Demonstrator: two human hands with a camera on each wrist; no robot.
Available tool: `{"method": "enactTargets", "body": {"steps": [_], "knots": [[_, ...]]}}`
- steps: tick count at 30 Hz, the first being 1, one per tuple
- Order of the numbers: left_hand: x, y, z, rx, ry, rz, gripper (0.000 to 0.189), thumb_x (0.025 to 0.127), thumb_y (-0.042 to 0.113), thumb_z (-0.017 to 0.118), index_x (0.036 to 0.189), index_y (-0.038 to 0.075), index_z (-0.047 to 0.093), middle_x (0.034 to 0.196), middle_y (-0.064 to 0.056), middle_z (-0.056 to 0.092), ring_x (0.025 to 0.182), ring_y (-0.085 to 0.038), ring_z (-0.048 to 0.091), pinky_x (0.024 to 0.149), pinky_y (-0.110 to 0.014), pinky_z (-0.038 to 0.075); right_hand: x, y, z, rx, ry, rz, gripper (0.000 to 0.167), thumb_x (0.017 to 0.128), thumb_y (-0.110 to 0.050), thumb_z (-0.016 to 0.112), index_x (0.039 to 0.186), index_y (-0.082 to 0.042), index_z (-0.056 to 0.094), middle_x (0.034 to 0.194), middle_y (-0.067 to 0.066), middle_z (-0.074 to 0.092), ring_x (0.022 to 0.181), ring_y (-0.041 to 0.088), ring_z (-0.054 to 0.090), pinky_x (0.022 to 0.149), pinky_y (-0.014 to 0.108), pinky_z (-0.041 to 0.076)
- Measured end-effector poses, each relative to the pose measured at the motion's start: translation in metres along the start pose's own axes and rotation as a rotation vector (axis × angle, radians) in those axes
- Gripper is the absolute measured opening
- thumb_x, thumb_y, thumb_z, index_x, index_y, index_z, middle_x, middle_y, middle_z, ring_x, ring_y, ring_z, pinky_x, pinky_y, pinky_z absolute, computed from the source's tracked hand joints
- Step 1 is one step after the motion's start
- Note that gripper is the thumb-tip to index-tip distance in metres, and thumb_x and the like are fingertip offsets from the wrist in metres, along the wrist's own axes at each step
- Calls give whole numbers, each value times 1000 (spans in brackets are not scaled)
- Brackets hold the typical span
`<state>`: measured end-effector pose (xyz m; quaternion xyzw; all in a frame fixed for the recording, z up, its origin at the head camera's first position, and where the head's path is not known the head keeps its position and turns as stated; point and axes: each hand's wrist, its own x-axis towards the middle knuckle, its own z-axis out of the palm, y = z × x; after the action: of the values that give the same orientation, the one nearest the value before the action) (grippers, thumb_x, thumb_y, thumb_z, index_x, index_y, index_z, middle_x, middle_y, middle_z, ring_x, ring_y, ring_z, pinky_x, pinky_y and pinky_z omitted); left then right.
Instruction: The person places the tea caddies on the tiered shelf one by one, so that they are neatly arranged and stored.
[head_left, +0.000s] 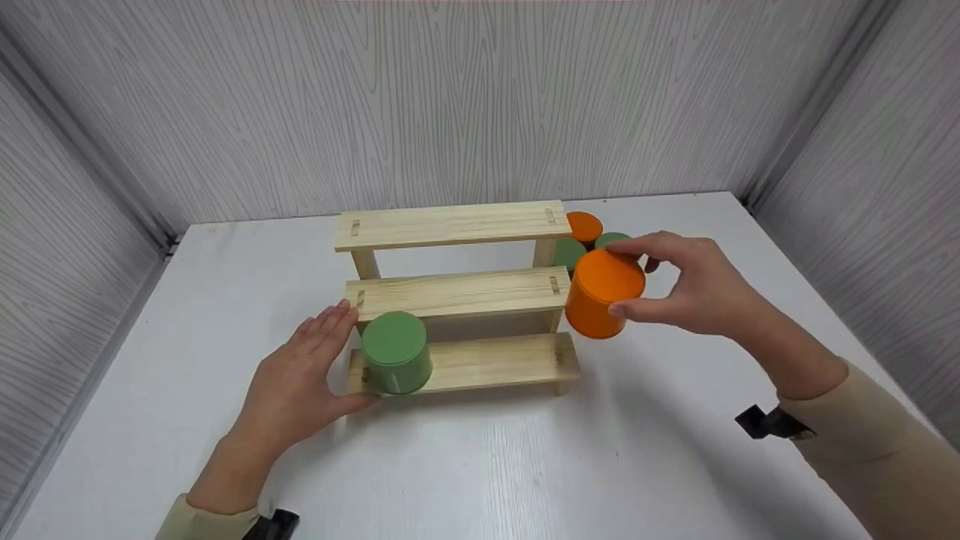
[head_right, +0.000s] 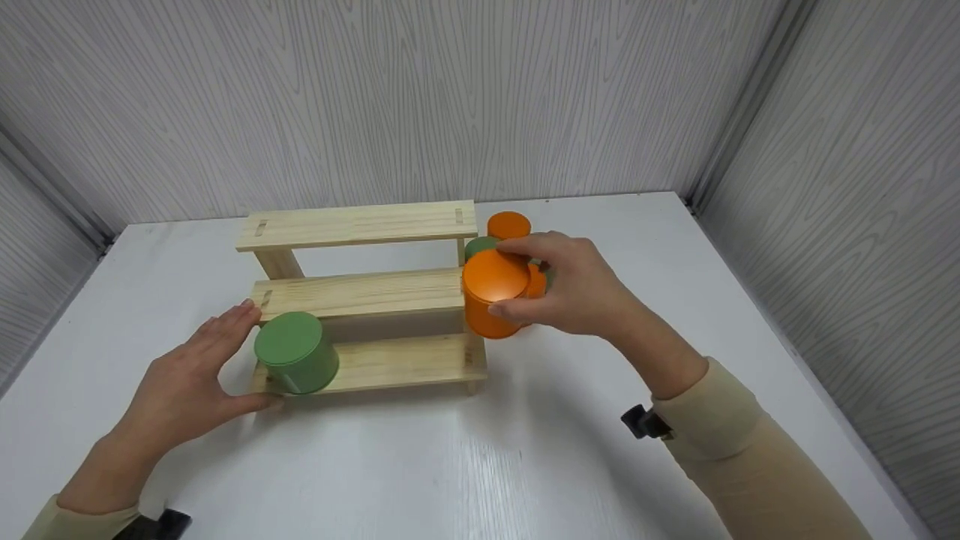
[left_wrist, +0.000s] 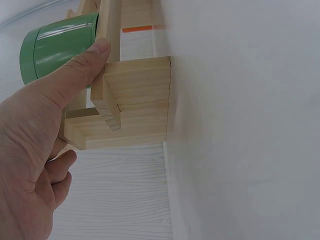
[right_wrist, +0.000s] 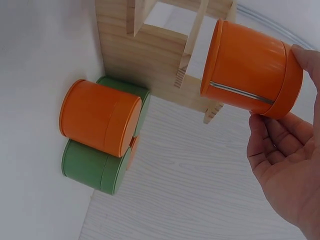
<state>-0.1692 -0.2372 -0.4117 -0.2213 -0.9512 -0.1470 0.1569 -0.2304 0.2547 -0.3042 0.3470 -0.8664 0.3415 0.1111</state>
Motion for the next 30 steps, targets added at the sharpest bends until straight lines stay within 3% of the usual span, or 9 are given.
{"method": "enactTargets", "body": {"steps": [9,23,30], "knots": [[0,2,-1,9,-10,-13,122,65,42,103,161,-1,41,166,-15,42,153,-33,40,130,-43,30,5,-8,14,25,-36,7,62,77,-16,96,135,-13,74,119,-9,74,101,13,63,86,22,54],[1,1,0,19,0,2,122,65,43,103,161,-1,41,166,-16,42,152,-34,41,130,-43,30,11,-18,35,49,-86,19,61,80,-23,94,136,-15,73,127,-9,73,106,15,62,92,39,56],[1,1,0,24,18,16,121,65,44,103,160,-2,43,165,-16,44,152,-34,42,130,-42,30,13,-23,41,47,-103,2,62,80,-26,94,138,-16,73,132,-9,72,110,15,62,94,41,58]]}}
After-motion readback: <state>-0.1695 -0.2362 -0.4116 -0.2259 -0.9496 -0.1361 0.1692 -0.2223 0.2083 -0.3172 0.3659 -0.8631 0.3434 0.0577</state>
